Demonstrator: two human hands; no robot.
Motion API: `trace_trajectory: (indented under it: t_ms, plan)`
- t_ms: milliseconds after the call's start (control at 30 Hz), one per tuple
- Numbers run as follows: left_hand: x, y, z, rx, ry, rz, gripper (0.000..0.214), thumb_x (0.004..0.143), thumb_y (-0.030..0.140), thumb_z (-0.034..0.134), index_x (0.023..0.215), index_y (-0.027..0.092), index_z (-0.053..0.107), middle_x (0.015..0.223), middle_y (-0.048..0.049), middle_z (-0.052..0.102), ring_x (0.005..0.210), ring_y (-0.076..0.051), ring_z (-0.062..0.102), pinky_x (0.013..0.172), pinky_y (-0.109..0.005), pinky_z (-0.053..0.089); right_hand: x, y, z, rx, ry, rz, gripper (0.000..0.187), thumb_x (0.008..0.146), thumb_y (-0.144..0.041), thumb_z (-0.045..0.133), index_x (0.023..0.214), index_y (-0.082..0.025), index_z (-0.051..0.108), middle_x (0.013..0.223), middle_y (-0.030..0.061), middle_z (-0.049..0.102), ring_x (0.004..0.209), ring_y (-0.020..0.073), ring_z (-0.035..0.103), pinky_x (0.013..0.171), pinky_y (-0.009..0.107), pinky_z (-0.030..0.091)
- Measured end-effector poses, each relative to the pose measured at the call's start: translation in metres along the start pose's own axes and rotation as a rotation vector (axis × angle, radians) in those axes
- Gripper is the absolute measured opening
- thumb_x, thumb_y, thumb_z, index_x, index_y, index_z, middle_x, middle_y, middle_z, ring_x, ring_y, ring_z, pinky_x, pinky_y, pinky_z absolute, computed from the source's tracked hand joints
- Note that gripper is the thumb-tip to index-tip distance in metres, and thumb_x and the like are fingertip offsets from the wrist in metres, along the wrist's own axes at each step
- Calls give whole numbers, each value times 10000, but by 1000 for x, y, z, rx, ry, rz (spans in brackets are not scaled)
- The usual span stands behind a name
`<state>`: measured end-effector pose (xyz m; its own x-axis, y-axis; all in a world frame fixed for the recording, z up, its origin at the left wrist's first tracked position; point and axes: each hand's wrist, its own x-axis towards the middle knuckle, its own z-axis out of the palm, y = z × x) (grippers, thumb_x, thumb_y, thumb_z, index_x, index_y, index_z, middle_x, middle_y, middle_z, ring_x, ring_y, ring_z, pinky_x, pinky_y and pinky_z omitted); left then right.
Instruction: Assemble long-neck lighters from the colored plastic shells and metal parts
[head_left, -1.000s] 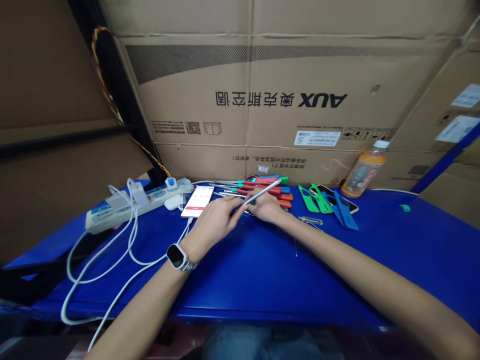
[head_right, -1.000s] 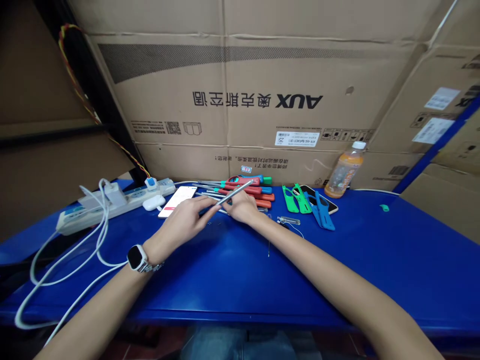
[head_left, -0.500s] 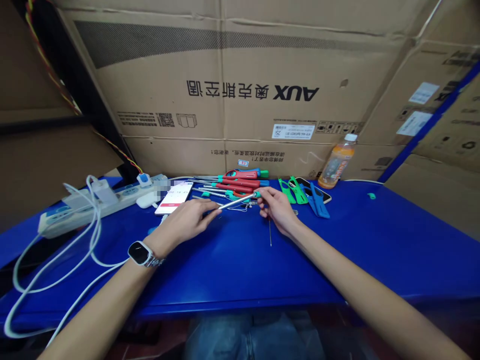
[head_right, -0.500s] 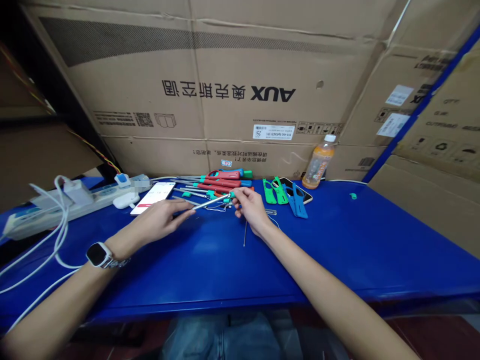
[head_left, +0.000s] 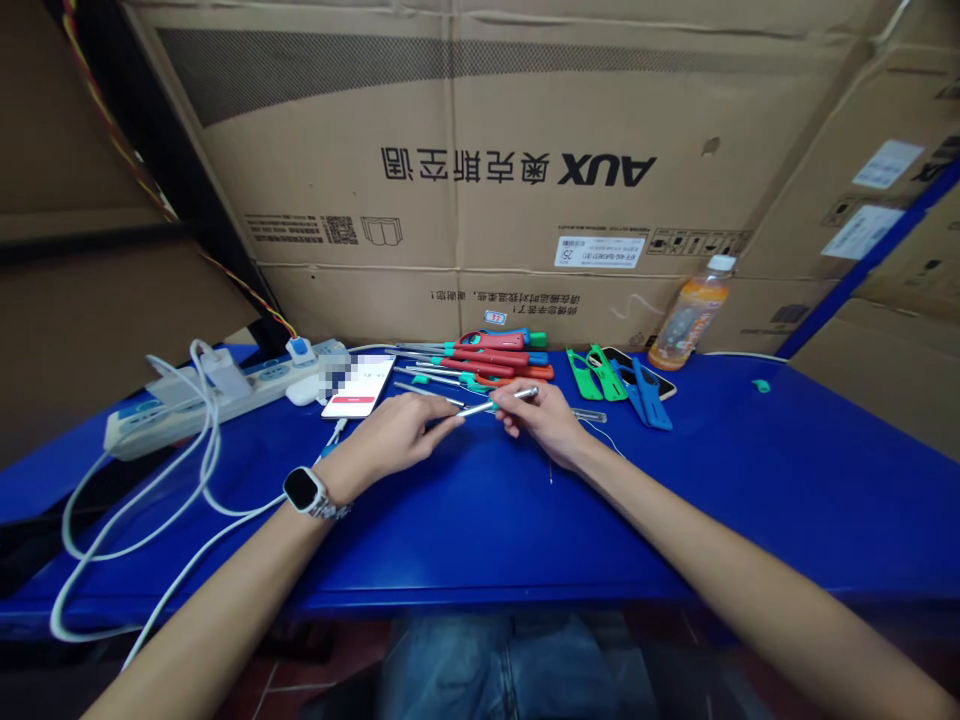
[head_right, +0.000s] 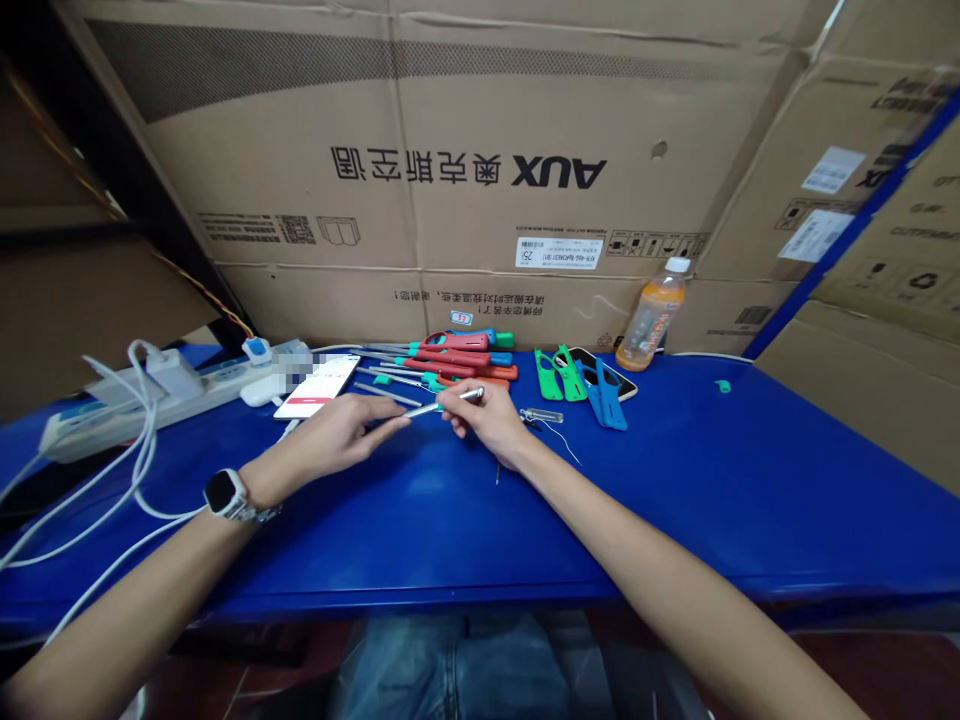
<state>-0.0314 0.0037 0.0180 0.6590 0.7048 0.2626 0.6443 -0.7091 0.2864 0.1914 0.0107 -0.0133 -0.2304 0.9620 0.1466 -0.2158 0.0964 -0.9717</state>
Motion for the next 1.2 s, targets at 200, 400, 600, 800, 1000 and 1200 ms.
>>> trace_trajectory:
  t_ms: [200, 400, 600, 800, 1000, 1200]
  plan:
    - [1, 6, 4, -151, 70, -90, 442, 913, 315, 546, 1334, 187, 508, 794, -22, 672, 648, -173, 603, 597, -256, 409, -3, 9, 25, 114, 22, 51, 367, 573, -369, 893, 777, -167, 665, 652, -14, 665, 572, 106, 589, 511, 222, 445]
    - [0, 14, 3, -264, 74, -82, 818, 766, 169, 589, 1502, 166, 233, 725, 25, 634, 626, -160, 592, 592, -243, 405, -9, 7, 33, 13, -77, -32, 335, 566, -348, 896, 791, -192, 702, 740, -19, 676, 610, 104, 572, 587, 254, 484]
    - [2, 18, 3, -218, 98, -81, 820, 760, 168, 593, 1506, 205, 256, 799, 4, 659, 649, -160, 604, 605, -243, 404, -11, 7, 35, -9, -97, -43, 347, 607, -370, 877, 851, -207, 692, 722, -27, 680, 599, 108, 592, 614, 268, 508]
    - [0, 16, 3, -232, 139, -28, 779, 787, 186, 614, 1495, 224, 290, 886, -12, 669, 718, -169, 629, 662, -262, 455, -10, 5, 30, -51, -28, -90, 329, 685, -429, 819, 854, -186, 676, 668, -7, 673, 546, 118, 591, 535, 269, 499]
    - [-6, -1, -10, -33, 117, 14, 296, 929, 372, 567, 1178, 216, 609, 913, -45, 701, 796, -202, 656, 715, -291, 470, -14, -7, 18, 7, -20, -124, 321, 715, -411, 804, 902, -189, 666, 695, 3, 679, 607, 137, 630, 555, 278, 509]
    - [-9, 1, -4, 143, 60, -53, 321, 994, 467, 453, 1126, 206, 586, 879, -85, 703, 791, -254, 677, 679, -310, 472, -12, -3, 19, -36, 62, -157, 342, 733, -483, 781, 836, -188, 641, 651, 0, 664, 548, 122, 591, 509, 264, 480]
